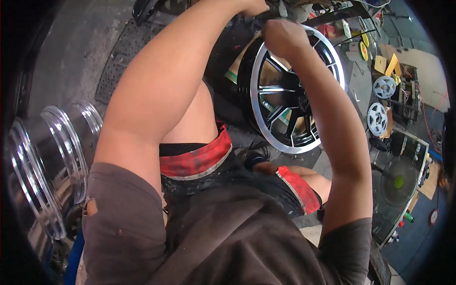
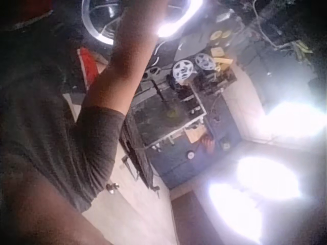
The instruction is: The person applies tape to the inner surface of a motorcycle rim by hand and with a tool, smoothing the material against the metal and handling a valve stem.
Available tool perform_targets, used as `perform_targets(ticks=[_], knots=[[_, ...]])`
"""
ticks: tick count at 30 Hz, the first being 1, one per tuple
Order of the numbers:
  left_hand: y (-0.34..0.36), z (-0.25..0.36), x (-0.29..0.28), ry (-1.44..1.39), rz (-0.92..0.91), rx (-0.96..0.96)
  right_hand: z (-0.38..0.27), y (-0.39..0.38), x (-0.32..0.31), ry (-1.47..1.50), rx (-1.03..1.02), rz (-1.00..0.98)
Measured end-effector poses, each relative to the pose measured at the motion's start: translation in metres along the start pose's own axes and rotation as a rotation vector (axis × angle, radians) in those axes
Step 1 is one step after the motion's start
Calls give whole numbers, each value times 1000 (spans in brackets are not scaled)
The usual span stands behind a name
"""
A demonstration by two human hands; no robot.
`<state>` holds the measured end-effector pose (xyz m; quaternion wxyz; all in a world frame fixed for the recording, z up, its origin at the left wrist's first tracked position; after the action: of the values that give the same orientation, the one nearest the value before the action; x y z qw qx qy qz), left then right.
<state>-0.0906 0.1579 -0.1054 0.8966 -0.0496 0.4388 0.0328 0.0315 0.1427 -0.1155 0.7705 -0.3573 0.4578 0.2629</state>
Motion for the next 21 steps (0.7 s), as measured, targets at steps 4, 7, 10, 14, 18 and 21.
perform_targets(ticks=[4, 7, 10, 14, 18, 21], knots=[[7, -6, 6, 54, 5, -4, -65, -54, -8, -37, -263, 218], [13, 1, 10, 88, 23, 93, -90, -92, 0, -149, -357, 146], [10, 1, 12, 54, -15, 84, -107, -127, 13, -159, -458, 196], [4, 6, 16, 31, -42, 81, -113, -178, 40, -81, -547, 82], [7, 2, 16, 63, -19, 90, -105, -189, 32, -27, -584, -54], [14, 5, 17, 57, 1, 112, -61, -124, -22, 6, -353, 264]])
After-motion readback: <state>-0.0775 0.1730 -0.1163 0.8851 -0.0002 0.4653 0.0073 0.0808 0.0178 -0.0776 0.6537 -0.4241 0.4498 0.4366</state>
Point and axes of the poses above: each hand's wrist, its own y-axis towards the middle knuckle, its own x-axis out of the palm, z = x × y, the point moved 8 cm from there along y, towards the middle knuckle, and after that the axes turned 3 degrees about -y, right-handed, at the moved point
